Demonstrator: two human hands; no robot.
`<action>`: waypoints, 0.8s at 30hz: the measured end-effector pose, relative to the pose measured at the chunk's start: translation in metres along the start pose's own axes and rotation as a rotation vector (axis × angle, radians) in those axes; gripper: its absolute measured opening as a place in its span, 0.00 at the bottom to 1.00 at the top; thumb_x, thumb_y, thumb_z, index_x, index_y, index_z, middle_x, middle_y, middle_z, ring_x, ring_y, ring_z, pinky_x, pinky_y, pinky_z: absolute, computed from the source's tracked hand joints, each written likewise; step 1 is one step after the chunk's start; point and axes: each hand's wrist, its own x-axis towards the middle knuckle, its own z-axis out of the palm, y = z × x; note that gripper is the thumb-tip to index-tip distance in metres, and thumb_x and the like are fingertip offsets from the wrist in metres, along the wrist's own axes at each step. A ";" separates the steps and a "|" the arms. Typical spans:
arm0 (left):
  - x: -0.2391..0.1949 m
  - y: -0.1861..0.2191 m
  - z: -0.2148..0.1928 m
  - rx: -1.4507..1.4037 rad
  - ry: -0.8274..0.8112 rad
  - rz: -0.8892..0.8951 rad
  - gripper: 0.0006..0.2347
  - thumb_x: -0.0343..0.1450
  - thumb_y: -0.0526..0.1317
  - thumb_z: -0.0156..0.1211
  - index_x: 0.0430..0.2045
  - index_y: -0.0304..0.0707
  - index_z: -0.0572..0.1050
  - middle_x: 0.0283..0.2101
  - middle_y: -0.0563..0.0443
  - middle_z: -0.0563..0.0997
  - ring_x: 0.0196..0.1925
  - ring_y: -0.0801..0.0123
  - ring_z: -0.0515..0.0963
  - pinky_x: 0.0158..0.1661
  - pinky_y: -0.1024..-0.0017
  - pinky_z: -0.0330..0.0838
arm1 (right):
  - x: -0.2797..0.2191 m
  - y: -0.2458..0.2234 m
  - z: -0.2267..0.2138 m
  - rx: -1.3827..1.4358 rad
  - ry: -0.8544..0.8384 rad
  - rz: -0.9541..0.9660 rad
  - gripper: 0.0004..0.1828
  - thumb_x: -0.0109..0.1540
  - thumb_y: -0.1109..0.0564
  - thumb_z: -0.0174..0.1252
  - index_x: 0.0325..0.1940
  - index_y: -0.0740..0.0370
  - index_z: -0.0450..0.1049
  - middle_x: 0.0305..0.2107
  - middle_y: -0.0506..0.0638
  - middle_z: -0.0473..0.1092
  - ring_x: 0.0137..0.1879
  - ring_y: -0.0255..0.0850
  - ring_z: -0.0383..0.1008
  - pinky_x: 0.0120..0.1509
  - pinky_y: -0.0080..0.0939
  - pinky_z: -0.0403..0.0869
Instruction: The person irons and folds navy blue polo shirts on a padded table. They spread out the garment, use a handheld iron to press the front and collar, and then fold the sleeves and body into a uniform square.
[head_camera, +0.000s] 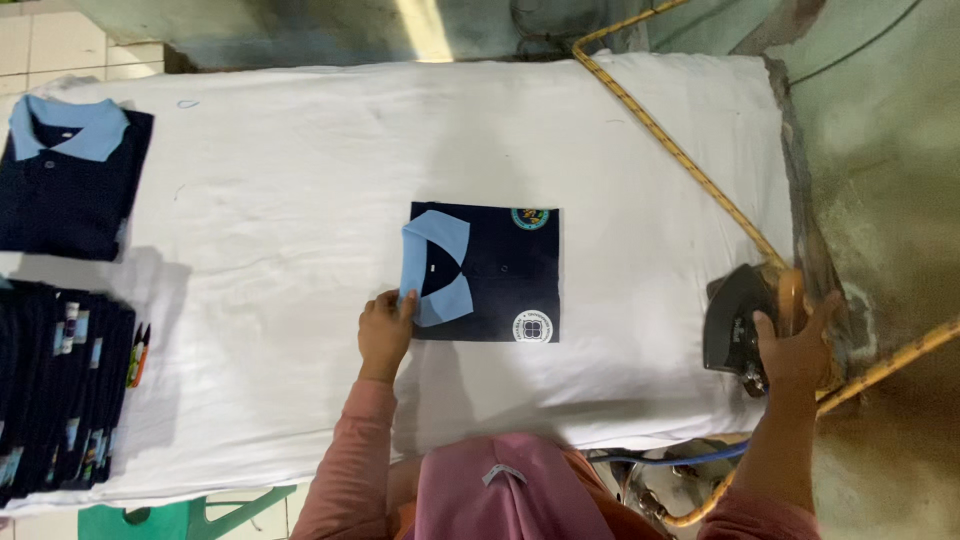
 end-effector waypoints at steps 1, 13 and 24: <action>0.006 0.005 0.002 -0.010 0.018 -0.008 0.28 0.70 0.63 0.51 0.50 0.40 0.79 0.48 0.37 0.81 0.53 0.43 0.77 0.52 0.49 0.70 | -0.009 -0.004 0.009 0.004 0.002 -0.022 0.57 0.67 0.39 0.61 0.84 0.48 0.27 0.59 0.84 0.66 0.62 0.82 0.65 0.66 0.71 0.63; 0.051 0.012 0.033 0.087 -0.159 -0.191 0.25 0.64 0.56 0.65 0.51 0.43 0.73 0.51 0.40 0.78 0.54 0.47 0.79 0.47 0.56 0.77 | -0.072 -0.165 0.247 0.350 -0.236 -0.369 0.27 0.55 0.41 0.72 0.46 0.66 0.80 0.33 0.58 0.78 0.41 0.50 0.79 0.48 0.49 0.73; -0.076 -0.103 -0.089 -1.431 -0.425 -0.310 0.36 0.65 0.36 0.67 0.71 0.45 0.57 0.60 0.42 0.78 0.54 0.58 0.81 0.48 0.66 0.80 | -0.222 -0.323 0.083 0.712 -1.158 0.115 0.31 0.67 0.64 0.48 0.76 0.58 0.62 0.63 0.67 0.67 0.60 0.62 0.67 0.64 0.60 0.65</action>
